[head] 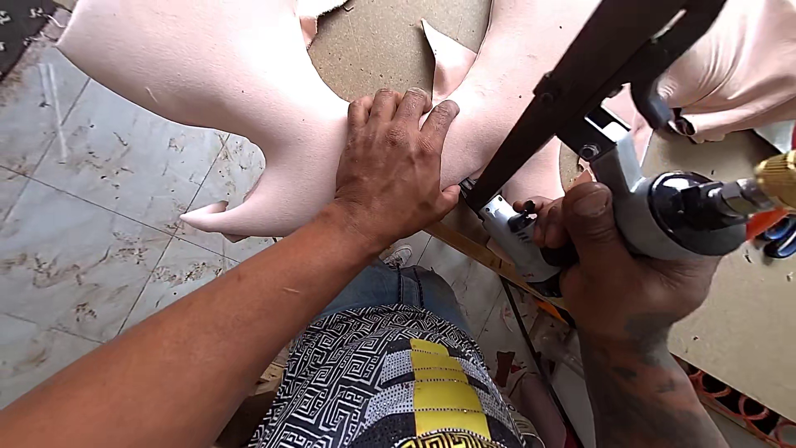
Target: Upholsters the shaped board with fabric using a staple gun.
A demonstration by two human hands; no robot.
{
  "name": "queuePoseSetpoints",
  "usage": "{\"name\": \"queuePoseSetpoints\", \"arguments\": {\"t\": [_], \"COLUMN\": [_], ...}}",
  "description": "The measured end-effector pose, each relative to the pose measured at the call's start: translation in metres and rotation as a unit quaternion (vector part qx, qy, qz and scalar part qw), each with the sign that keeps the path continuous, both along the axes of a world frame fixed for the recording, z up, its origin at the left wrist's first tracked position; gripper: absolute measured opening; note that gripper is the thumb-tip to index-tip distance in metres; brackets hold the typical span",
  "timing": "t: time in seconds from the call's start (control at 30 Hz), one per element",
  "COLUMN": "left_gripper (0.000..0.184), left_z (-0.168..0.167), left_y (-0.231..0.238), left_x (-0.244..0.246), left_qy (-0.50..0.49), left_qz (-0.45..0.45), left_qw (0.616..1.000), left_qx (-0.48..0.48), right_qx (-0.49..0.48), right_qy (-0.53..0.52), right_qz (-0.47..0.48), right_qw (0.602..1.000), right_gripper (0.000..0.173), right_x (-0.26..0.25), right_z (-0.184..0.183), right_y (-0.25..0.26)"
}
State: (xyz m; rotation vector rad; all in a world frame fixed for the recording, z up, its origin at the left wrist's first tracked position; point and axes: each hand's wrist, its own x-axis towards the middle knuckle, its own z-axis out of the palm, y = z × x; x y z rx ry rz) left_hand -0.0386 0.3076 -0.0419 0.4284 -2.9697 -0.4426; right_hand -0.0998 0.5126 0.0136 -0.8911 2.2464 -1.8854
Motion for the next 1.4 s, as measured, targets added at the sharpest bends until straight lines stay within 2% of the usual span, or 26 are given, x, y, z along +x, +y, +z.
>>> {"name": "queuePoseSetpoints", "arguments": {"t": [0.3,0.87,1.0,1.07,1.13,1.27,1.4], "left_gripper": [0.091,0.097,0.101,0.096,0.088,0.083,0.084], "left_z": [0.002,0.004,0.006,0.005,0.006,0.008,0.015], "left_y": [-0.007,-0.009,-0.014,-0.016,-0.013,0.004,0.008], "left_x": [0.006,0.002,0.007,0.009,0.007,-0.019,-0.049], "left_qy": [-0.011,-0.021,-0.012,0.01,0.016,0.006,-0.019], "left_qz": [-0.031,-0.05,-0.075,-0.076,-0.057,-0.038,-0.022], "left_qw": [0.999,0.998,0.997,0.997,0.998,0.999,0.999], "left_qx": [0.014,0.018,0.021,0.019,0.015,0.007,0.039], "right_qx": [0.011,-0.02,0.013,0.023,0.016,0.01,-0.016], "right_qy": [-0.061,-0.028,-0.046,-0.071,-0.082,-0.141,-0.183], "right_qz": [0.014,-0.001,0.006,-0.006,-0.024,0.004,-0.02], "right_qw": [0.998,0.999,0.999,0.997,0.996,0.99,0.983], "right_gripper": [0.016,0.017,0.015,0.014,0.015,0.017,0.012], "right_x": [-0.001,0.008,0.007,0.008,0.01,0.013,0.04], "right_z": [0.01,-0.004,0.007,0.018,0.023,0.021,0.009], "right_y": [0.015,-0.001,0.004,0.03,0.075,0.17,0.216]}}
